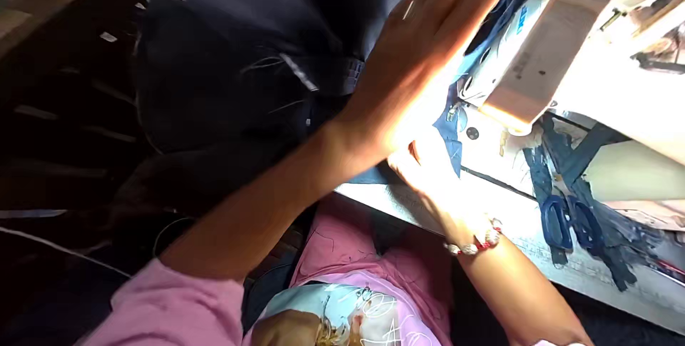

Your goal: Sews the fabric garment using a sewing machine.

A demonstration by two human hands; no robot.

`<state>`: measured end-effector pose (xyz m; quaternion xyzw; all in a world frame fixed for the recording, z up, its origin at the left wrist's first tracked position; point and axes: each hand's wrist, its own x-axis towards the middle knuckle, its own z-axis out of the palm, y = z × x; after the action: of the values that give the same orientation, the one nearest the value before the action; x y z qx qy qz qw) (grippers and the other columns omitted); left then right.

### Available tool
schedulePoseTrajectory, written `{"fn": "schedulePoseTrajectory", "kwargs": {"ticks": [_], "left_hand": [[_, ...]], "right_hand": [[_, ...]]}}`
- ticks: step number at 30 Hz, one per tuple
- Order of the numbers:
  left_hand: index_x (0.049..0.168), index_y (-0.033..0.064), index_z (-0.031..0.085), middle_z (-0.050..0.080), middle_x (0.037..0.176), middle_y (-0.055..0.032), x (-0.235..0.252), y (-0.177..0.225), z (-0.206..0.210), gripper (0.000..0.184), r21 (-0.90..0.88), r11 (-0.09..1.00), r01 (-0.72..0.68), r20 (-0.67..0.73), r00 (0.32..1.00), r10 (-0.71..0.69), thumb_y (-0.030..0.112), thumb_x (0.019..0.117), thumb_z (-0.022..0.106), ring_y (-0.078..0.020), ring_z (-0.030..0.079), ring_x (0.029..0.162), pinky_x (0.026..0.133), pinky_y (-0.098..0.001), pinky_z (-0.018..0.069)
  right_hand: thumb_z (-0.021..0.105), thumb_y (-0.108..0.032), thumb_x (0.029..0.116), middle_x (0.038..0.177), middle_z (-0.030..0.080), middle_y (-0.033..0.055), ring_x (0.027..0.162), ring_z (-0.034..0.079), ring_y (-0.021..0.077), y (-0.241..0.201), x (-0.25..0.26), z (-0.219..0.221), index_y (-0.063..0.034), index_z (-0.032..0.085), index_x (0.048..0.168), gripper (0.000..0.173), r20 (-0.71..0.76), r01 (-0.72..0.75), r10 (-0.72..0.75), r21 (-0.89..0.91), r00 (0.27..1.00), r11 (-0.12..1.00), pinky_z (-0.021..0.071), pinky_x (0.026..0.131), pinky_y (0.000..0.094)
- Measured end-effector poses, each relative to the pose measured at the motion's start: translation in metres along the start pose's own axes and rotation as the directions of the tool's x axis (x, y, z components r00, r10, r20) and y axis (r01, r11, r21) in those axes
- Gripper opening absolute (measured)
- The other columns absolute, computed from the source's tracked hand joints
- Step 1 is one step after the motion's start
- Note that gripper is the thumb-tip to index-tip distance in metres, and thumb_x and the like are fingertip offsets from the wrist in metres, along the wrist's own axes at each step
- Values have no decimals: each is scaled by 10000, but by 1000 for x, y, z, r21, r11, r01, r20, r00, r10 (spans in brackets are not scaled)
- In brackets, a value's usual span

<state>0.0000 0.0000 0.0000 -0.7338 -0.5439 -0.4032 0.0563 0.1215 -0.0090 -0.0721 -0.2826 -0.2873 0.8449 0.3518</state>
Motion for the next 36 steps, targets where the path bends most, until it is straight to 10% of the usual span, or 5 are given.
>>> {"fn": "schedulePoseTrajectory", "kwargs": {"ticks": [2,4,8,21,36], "left_hand": [[1292,28,690,665,1365,-143,-56,-26,27,371,-19,999,50,54,997,-49,194,1011,512,-375,531,1378,1216,-605,217],[1413,97,626,535,1530,-117,-87,-59,40,548,-12,991,135,335,934,-123,447,1061,396,-452,353,1489,1174,-753,72],[1473,127,569,517,1538,-146,-71,-103,42,641,-27,995,96,476,876,-72,555,1018,423,-510,326,1481,1113,-828,27],[1230,-45,690,694,1135,-240,-48,-79,69,313,-169,980,-100,270,952,144,116,1058,483,-385,660,1117,1031,-516,467],[1237,120,736,663,1129,-205,-67,-47,83,303,-50,940,-337,429,843,325,179,1052,502,-388,632,972,813,-504,450]], "right_hand": [[319,-151,1114,856,628,3,714,660,58,-15,-4,-9,-83,500,1143,195,-42,-31,10,-527,999,850,582,704,224],[503,-55,1046,936,714,83,781,703,111,-21,-18,-31,27,672,1169,225,211,254,-205,-943,956,214,597,717,275],[578,-229,992,1247,673,221,1120,647,409,-14,-29,-75,-28,721,1212,330,540,336,-264,-766,799,-548,493,875,567],[433,-384,1070,1410,609,218,1372,530,392,35,-63,-91,30,639,1335,533,508,300,-337,-807,793,-510,381,1134,591],[456,-368,1059,1400,622,204,1362,540,398,36,-61,-90,21,657,1316,507,517,294,-353,-800,780,-522,371,1138,607]]}}
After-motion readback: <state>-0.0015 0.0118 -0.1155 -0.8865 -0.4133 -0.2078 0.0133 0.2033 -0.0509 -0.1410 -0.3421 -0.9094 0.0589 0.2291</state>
